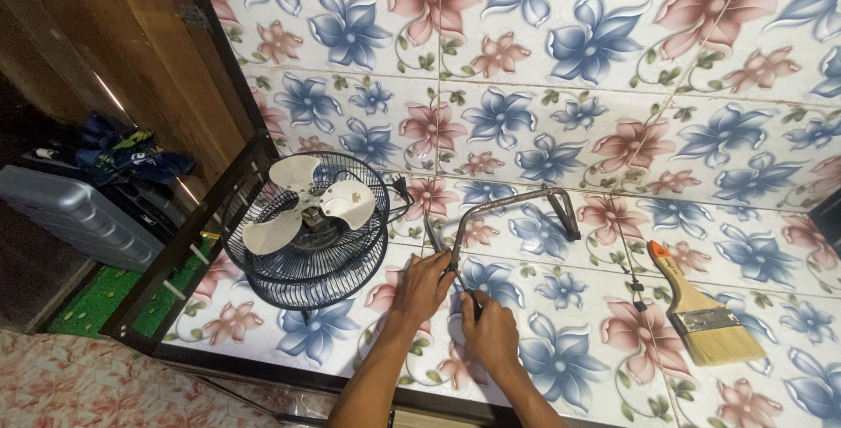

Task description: The person uses a screwdriver to tighten screws on a metal fan stand placed on a tiled counter. The fan head sits nearby, and the person repeatedly adjusts and secures the stand's joints.

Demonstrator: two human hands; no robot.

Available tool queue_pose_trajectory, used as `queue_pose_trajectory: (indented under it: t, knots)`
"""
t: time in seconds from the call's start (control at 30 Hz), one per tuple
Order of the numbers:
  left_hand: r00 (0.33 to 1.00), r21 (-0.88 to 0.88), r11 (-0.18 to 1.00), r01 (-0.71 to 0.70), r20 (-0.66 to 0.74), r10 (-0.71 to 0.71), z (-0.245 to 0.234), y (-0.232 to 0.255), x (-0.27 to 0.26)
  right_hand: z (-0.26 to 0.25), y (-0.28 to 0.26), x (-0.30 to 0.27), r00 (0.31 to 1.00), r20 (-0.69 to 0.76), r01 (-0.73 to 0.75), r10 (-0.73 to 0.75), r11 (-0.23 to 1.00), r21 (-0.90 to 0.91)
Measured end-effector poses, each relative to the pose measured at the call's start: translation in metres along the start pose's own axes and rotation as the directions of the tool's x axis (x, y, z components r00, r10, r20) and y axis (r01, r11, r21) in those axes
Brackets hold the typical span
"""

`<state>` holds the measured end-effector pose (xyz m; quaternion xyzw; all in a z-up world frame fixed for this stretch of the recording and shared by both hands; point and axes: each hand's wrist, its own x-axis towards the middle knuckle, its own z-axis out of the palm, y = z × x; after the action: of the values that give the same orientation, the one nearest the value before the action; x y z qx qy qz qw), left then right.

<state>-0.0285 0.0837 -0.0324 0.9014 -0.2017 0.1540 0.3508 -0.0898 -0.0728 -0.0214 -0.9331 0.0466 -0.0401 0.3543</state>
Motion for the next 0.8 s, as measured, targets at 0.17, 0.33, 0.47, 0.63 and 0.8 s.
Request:
queue_pose_trajectory:
  t: [0.17,0.33,0.47,0.63,0.8]
  knots:
    - [1.000,-0.019,1.000,0.015,0.009,-0.015,0.000,0.000,-0.001,-0.006,-0.008,-0.008,0.995,-0.078,0.058,-0.066,0.993,-0.100]
    - [1.000,0.002,1.000,0.003,-0.017,-0.003,0.000,0.003,-0.002,-0.008,0.002,-0.009,0.959,-0.078,0.246,-0.272,0.938,-0.245]
    - [1.000,0.002,1.000,0.021,-0.003,-0.021,0.000,0.004,-0.001,0.000,0.017,-0.005,0.968,-0.083,0.216,-0.236,0.957,-0.195]
    - [0.999,-0.002,0.999,0.033,0.009,-0.033,-0.003,0.005,-0.001,0.023,0.041,0.026,0.930,0.316,-0.347,0.189,0.739,0.578]
    - [1.000,0.005,1.000,0.024,-0.003,-0.024,-0.002,0.004,-0.001,0.031,0.064,0.043,0.505,0.863,-0.862,-0.015,-0.058,0.504]
